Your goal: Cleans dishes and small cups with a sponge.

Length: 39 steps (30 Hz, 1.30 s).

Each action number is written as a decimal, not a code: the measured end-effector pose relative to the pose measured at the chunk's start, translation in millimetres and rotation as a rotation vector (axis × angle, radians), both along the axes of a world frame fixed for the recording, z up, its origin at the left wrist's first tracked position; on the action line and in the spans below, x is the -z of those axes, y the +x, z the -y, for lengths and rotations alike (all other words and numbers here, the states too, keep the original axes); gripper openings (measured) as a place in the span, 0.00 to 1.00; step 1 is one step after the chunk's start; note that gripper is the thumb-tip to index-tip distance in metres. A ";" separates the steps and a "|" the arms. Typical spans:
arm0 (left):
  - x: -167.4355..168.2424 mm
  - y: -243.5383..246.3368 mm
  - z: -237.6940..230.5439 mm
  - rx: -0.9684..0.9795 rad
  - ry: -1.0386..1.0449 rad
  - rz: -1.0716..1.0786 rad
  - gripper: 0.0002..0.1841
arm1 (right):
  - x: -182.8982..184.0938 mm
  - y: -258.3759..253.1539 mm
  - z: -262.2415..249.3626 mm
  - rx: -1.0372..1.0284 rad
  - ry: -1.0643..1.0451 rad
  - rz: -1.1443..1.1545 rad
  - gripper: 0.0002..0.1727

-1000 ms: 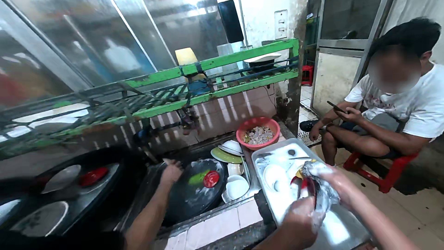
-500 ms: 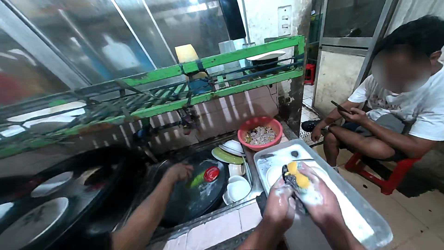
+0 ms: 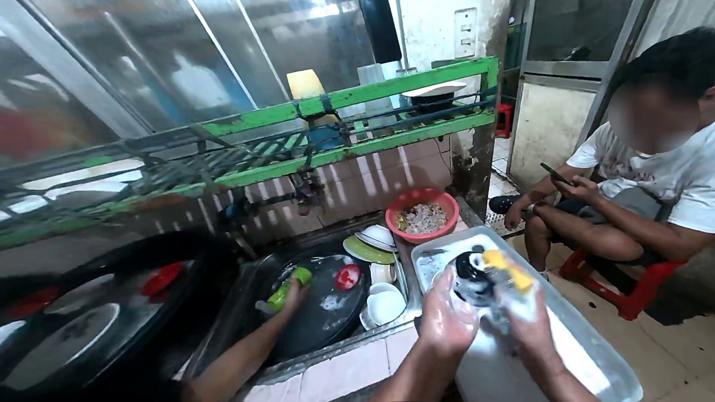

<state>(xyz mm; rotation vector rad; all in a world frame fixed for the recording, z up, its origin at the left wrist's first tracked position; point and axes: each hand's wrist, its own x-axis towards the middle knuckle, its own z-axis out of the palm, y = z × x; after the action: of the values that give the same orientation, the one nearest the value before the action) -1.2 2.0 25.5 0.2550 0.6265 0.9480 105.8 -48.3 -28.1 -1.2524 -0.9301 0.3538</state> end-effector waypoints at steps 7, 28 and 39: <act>10.9 -5.8 24.0 0.187 0.801 -0.809 0.20 | -57.9 22.4 2.8 -0.173 -0.446 0.366 0.31; 40.8 11.6 0.6 0.136 1.415 -1.049 0.25 | -43.8 29.6 3.9 -0.167 -0.707 -0.326 0.15; 36.0 15.1 -20.6 0.288 0.936 -0.748 0.24 | -23.6 20.2 10.5 -0.188 -0.527 -0.028 0.22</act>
<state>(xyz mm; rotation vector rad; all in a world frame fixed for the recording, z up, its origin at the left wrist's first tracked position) 13.9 22.7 -10.4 1.5433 0.7499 0.7934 126.0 -58.8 -4.5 -1.6342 -0.9658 0.8008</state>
